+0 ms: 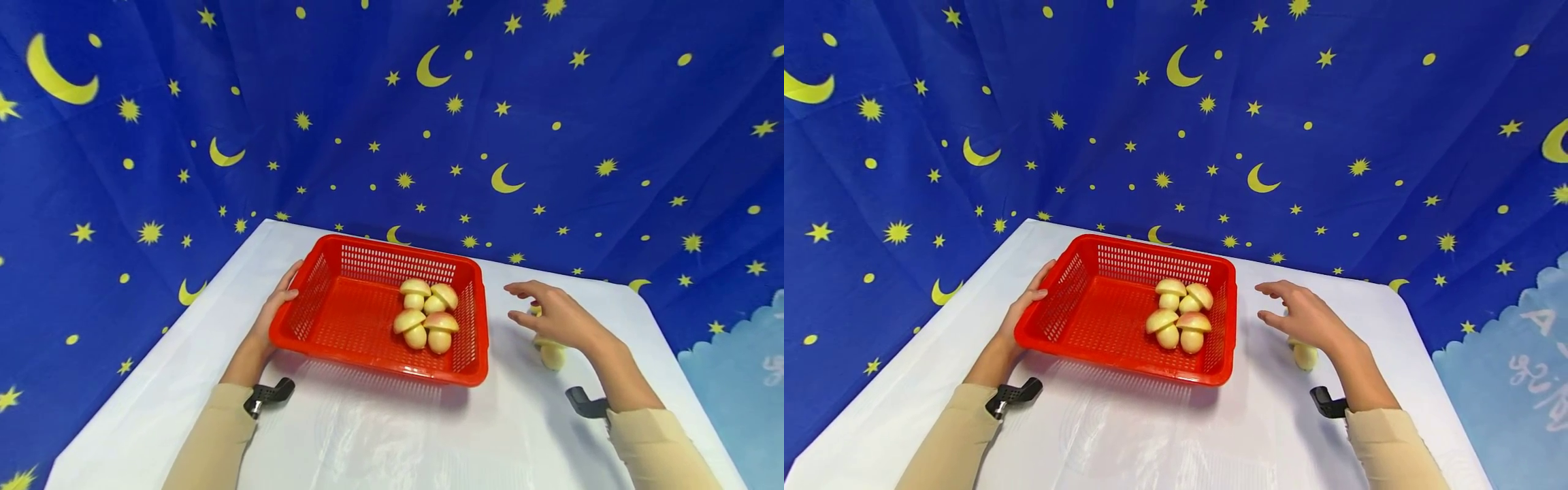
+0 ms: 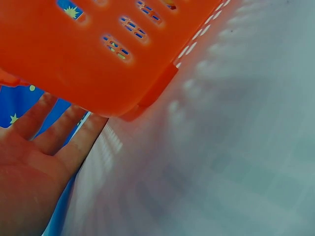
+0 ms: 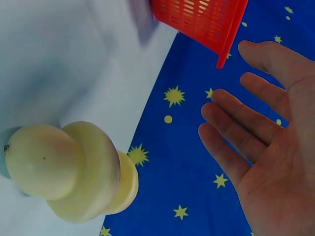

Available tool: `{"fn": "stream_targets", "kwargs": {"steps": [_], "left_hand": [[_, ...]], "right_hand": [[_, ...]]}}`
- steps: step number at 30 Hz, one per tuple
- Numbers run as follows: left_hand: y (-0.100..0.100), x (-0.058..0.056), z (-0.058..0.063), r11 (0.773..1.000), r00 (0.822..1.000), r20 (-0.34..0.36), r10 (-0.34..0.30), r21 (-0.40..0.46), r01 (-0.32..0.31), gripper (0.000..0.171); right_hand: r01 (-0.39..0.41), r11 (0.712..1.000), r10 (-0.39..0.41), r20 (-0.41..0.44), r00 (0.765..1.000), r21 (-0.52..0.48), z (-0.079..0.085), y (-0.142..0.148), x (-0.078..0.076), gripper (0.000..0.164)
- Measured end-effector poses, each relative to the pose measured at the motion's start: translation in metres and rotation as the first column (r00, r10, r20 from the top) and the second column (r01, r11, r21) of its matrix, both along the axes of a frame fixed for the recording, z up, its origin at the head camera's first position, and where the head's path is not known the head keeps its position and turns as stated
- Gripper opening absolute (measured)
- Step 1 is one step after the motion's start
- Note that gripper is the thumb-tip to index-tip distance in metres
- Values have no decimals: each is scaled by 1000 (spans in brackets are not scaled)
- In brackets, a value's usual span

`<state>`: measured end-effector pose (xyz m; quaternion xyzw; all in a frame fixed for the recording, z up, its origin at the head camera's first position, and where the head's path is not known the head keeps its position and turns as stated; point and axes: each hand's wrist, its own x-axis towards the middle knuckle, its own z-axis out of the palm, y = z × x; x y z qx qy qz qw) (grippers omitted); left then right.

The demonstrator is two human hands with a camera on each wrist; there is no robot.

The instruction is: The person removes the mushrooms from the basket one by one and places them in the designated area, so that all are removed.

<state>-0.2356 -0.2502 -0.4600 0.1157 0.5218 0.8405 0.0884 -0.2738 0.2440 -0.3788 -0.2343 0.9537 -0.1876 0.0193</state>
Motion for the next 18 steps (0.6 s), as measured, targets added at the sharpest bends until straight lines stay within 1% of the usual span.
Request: {"fn": "stream_targets", "kwargs": {"steps": [6, 11, 18], "left_hand": [[-1, 1, 0, 1000, 1000, -5, -3, -5, 3, 54], [-2, 4, -1, 1000, 1000, -9, -4, -22, 4, 54], [-2, 4, -2, 1000, 1000, -13, -10, -23, 10, 54]], "right_hand": [[4, 1000, -4, -6, 1000, -6, 2, -4, 0, 58], [-7, 1000, 7, -11, 1000, -3, -1, -7, 1, 57], [-20, 1000, 19, -49, 999, -17, -2, -11, 3, 53]]}}
